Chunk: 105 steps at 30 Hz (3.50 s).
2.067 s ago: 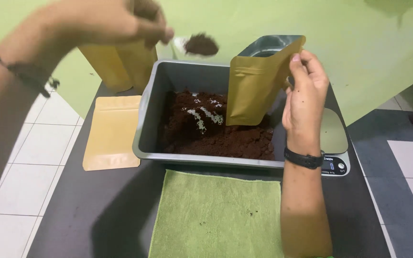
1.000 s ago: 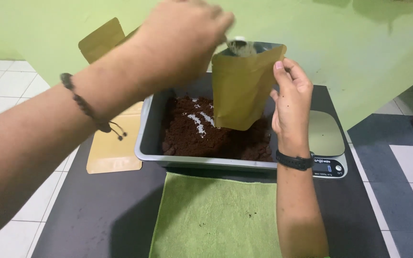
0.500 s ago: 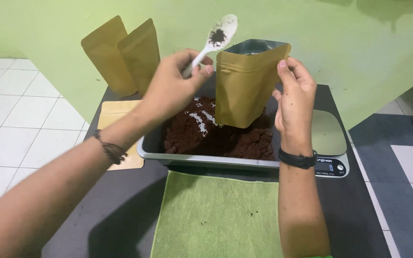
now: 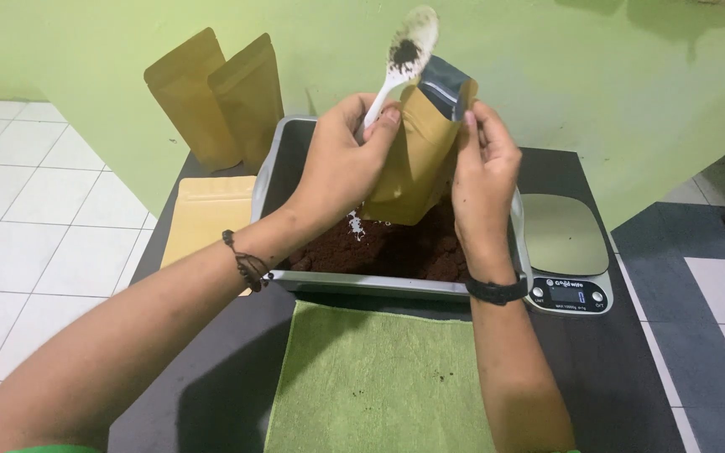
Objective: Filling stand-up pouches with ground coffee using a spoon, weighing them on a scale, and folding the tops to seal.
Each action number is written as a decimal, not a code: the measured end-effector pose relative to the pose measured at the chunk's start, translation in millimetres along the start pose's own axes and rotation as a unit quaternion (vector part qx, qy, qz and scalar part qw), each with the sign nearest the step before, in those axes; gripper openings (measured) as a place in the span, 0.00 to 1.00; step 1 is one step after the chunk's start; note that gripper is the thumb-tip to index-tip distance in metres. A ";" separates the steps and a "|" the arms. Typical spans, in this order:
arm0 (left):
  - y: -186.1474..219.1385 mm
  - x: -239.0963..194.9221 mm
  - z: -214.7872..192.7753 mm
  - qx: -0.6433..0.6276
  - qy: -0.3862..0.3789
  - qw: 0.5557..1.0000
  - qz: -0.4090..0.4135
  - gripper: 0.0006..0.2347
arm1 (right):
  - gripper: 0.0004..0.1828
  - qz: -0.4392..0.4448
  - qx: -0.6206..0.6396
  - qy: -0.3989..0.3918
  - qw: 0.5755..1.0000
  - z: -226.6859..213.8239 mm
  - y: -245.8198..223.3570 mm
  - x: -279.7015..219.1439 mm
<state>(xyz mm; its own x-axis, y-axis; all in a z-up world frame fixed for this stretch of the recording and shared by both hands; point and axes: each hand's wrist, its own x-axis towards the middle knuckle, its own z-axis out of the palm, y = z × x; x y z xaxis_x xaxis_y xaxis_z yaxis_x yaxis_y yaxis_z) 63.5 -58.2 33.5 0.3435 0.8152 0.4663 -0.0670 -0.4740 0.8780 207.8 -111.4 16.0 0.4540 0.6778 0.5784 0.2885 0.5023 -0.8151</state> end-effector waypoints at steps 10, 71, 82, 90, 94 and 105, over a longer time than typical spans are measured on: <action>-32.4 15.7 1.7 -0.146 -0.038 0.988 -0.044 0.09 | 0.67 -0.020 -0.154 -0.139 0.978 -1.5 -14.2 -7.9; -101.2 -9.7 -65.7 0.615 -0.375 0.692 -0.050 0.13 | 0.60 0.044 -0.275 -0.081 0.957 -36.0 -19.8 10.8; -67.1 -11.4 -83.9 0.574 -0.305 0.755 -0.085 0.14 | 0.57 0.003 -0.253 -0.086 0.964 -36.9 -25.2 9.5; -13.2 -13.3 -92.4 0.424 -0.290 0.825 -0.234 0.15 | 0.60 0.040 -0.257 -0.154 0.953 -29.8 -27.2 4.7; 11.1 -16.5 -104.7 0.383 -0.237 0.871 -0.196 0.15 | 0.68 0.050 -0.205 -0.150 0.966 -25.0 -24.5 1.3; 110.9 29.7 -100.2 0.436 -0.216 0.864 -0.130 0.15 | 0.67 0.020 -0.262 -0.123 0.957 -6.9 1.5 -30.6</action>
<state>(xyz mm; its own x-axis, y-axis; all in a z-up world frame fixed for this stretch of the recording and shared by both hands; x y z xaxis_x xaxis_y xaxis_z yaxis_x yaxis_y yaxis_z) -27.6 -53.2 155.5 0.5711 0.8207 0.0165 0.7310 -0.5177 0.4445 200.1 -135.1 -3.2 0.2807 0.8289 0.4839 0.6877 0.1780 -0.7038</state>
